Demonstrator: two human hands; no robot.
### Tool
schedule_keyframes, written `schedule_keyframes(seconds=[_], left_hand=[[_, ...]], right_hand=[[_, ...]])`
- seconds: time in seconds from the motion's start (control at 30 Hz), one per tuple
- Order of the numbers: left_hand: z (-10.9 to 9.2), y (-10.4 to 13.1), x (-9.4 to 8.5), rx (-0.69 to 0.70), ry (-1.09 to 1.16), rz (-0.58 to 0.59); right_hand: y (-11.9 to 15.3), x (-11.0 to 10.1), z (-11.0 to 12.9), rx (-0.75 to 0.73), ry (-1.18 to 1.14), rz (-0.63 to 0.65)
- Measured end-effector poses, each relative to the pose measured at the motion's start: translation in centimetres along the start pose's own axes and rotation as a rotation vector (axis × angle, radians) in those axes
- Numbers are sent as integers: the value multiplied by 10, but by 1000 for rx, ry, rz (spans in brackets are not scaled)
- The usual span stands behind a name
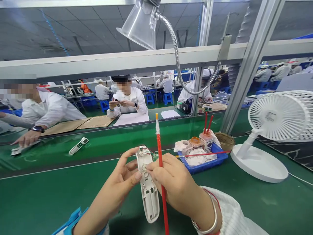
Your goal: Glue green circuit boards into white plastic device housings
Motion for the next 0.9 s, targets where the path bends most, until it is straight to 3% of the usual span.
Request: schedule_keyframes(seconds=[0.3, 0.9], left_hand=[[9, -3, 5, -27, 102, -97], [21, -8, -5, -10, -39, -238]], right_hand=[[-4, 12, 11, -49, 359, 214], [7, 26, 0, 2, 302, 250]])
Point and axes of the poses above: each hand's wrist, its own y-axis away from the middle knuckle, its own x-axis out of the palm, z = x × y, the point moved 6 cm from there along -y, towards the middle knuckle, and after that the axes turned 10 degrees about -y, right-handed, at the moved point
